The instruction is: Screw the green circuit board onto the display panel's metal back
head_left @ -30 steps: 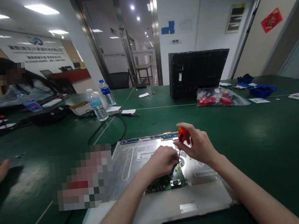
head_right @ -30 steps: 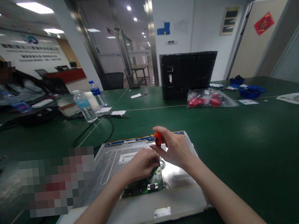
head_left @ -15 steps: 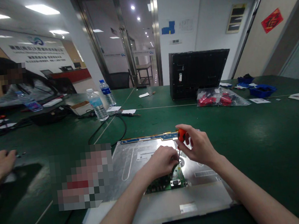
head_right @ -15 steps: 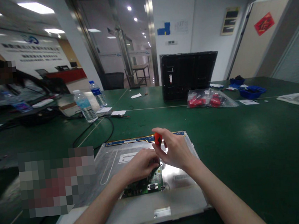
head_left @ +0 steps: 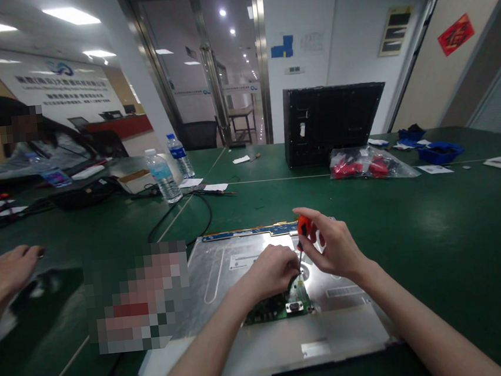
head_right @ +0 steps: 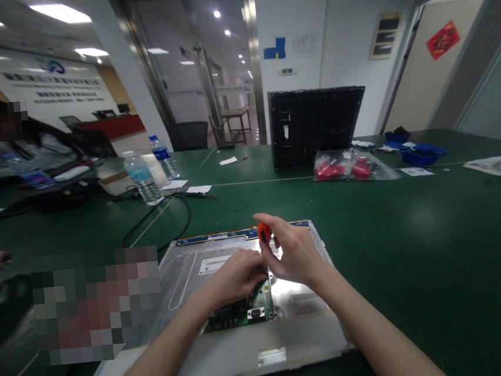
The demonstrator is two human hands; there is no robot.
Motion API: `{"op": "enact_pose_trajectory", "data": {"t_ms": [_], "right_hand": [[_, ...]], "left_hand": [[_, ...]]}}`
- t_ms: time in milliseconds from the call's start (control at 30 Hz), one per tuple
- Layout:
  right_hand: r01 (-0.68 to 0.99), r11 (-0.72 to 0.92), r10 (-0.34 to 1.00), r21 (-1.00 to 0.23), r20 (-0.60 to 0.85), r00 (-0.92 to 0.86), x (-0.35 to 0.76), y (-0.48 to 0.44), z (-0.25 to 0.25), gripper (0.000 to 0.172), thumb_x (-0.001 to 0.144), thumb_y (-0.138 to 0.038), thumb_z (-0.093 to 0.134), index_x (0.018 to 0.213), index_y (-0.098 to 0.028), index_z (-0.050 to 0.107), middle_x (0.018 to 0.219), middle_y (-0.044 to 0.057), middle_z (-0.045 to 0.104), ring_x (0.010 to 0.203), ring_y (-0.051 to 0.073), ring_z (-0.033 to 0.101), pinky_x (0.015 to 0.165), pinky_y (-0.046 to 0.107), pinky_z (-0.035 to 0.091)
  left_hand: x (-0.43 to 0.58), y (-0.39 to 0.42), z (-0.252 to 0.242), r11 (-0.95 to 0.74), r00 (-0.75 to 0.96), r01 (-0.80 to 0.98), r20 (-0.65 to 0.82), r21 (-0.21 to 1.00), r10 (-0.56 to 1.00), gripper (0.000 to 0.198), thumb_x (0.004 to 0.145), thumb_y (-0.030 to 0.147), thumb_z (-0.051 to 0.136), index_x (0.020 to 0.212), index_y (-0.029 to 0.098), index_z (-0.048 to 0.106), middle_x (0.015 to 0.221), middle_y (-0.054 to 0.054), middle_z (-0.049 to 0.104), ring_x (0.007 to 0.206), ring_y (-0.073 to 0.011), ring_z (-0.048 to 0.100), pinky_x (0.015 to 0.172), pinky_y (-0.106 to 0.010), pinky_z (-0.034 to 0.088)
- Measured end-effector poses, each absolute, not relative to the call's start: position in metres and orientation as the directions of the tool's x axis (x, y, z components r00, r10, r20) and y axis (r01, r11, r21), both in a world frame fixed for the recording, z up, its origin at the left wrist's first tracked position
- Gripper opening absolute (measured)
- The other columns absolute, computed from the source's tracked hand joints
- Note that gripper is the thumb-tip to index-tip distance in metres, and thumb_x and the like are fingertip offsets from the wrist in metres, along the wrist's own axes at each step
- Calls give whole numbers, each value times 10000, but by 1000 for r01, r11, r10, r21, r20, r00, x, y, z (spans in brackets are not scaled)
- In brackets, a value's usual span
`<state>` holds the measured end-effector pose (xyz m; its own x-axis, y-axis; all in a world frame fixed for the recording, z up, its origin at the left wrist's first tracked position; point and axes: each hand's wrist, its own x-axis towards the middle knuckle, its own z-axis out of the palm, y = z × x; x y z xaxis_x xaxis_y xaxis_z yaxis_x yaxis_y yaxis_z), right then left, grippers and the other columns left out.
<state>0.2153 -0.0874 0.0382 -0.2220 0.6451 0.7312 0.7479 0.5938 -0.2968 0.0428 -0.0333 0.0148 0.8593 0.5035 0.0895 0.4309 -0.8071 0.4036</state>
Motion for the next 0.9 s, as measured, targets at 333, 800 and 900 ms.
{"op": "enact_pose_trajectory", "data": {"t_ms": [333,800,900], "right_hand": [[786,569,621,-242,753,-218,216,-85,35,352,887,-294,568,1209,-186,472,805,4,639,553,108,532,556,244,411],[783,573,609,-243,766,-208,214,-86,36,332,886,-269,557,1191,-179,463,716,-28,610,499,91,497,513,222,381],[776,582,614,-244,758,-222,214,-86,37,339,888,-280,554,1199,-182,463,737,-19,611,516,95,501,518,224,385]], "left_hand": [[42,-33,13,-804,852,457,73,381,518,157,765,79,529,746,153,666,762,-58,700,709,-184,612,631,-243,396],[42,-34,13,-799,854,446,77,404,515,154,751,62,545,754,151,670,774,-53,701,722,-182,613,648,-239,402],[42,-35,14,-807,854,454,75,379,515,159,766,69,536,753,151,672,768,-55,696,700,-177,604,628,-237,390]]}}
